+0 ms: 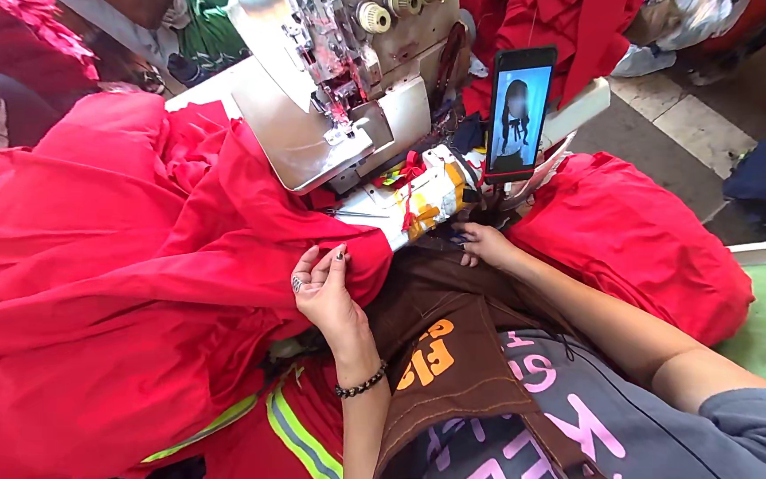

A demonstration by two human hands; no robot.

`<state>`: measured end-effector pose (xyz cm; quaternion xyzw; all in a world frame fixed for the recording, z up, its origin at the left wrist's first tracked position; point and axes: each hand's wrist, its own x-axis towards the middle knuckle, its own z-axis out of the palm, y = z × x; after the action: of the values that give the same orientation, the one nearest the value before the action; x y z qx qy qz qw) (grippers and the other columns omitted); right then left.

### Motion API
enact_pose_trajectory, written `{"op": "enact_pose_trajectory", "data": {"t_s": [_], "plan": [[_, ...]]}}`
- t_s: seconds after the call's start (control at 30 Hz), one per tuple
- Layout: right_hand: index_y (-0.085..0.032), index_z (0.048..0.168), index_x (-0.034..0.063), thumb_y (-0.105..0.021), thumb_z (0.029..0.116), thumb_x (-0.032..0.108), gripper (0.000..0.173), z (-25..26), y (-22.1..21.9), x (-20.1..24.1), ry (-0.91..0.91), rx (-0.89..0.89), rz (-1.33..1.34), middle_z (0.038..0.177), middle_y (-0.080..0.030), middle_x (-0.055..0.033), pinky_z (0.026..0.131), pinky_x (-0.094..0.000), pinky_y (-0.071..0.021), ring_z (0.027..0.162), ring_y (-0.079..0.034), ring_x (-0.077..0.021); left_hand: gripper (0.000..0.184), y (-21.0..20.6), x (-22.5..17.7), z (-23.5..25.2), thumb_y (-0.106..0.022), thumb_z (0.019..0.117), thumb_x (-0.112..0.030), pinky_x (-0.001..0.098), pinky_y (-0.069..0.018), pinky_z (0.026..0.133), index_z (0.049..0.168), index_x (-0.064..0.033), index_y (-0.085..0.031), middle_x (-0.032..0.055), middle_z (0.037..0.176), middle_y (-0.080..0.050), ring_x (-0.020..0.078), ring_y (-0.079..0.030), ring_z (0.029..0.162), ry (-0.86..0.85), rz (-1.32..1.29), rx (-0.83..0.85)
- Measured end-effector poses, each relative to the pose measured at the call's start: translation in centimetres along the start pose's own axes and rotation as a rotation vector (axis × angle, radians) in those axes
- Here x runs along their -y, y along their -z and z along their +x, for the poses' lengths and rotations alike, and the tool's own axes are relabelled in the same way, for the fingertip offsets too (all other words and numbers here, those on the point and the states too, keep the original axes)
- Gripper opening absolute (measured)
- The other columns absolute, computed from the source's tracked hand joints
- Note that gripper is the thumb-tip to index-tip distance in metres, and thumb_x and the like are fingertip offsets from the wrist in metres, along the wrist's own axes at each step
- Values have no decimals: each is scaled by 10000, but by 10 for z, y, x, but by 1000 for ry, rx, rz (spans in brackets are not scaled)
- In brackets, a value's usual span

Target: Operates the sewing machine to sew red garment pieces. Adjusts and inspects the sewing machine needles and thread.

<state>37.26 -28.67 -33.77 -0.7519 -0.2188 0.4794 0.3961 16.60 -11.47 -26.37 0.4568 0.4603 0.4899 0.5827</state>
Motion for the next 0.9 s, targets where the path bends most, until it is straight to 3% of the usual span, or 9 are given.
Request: {"op": "enact_pose_trajectory", "data": {"t_s": [0.27,0.5,0.6,0.67,0.7,0.73,0.77,0.83,0.9], "plan": [[-656,1317,81,-670,1003,151,321,-4,1,-9,-23,-129,-124,878,-718,-84,478,-272,-515,484,-565,-100,432,2,2,-1,-706,868,125,341,-627,794,1251,12,-538,95,954,-754,188,-751,833,-15,-2,15],[-643,1303,50,-616,1013,45,291,-12,3,-1,-41,-219,197,971,-768,-76,402,-223,-462,421,-533,-67,444,4,2,0,-732,859,103,356,-630,805,1250,-2,-549,97,976,-760,199,-755,850,-23,-21,30],[-610,1314,26,-615,1015,51,300,-8,3,-4,-52,-221,242,966,-757,-96,410,-229,-483,431,-554,-80,442,3,2,0,-733,862,99,354,-628,813,1249,-4,-547,93,975,-760,196,-754,855,-21,-16,30],[-609,1328,31,-621,1028,125,315,-3,3,-8,10,-199,-90,999,-735,-98,485,-291,-540,520,-609,-124,439,1,2,-1,-730,863,104,352,-628,819,1248,3,-544,99,971,-761,197,-755,853,-13,-24,29],[-629,1314,38,-627,1031,173,313,-5,2,-5,62,-199,-348,1058,-727,-120,590,-382,-584,643,-667,-196,437,1,1,-1,-729,861,108,350,-629,812,1245,5,-547,99,962,-764,196,-756,843,-12,-30,30],[-642,1303,19,-625,1029,182,319,-10,-2,3,110,-200,-569,1140,-706,-184,746,-532,-591,838,-711,-325,433,1,0,-2,-728,859,110,345,-630,803,1239,1,-551,97,953,-767,194,-757,832,-13,-34,31],[-651,1273,0,-615,1030,176,303,-17,-6,13,168,-202,-738,1167,-674,-231,782,-613,-571,919,-705,-413,432,1,0,-1,-731,856,110,340,-630,797,1234,-3,-554,93,945,-769,189,-758,823,-14,-37,29],[-699,1175,18,-577,1038,137,219,-36,-16,38,315,-221,-904,1102,-684,-226,732,-612,-567,898,-708,-427,440,2,1,-1,-740,854,102,342,-629,802,1238,-6,-555,94,946,-766,191,-756,826,-9,-47,30],[-732,1087,37,-578,1024,94,176,-47,-24,65,568,-279,-842,1007,-726,-175,706,-553,-588,861,-728,-364,444,2,2,-1,-752,851,85,348,-630,803,1241,-10,-562,92,954,-763,190,-753,832,-14,-48,36]]}}
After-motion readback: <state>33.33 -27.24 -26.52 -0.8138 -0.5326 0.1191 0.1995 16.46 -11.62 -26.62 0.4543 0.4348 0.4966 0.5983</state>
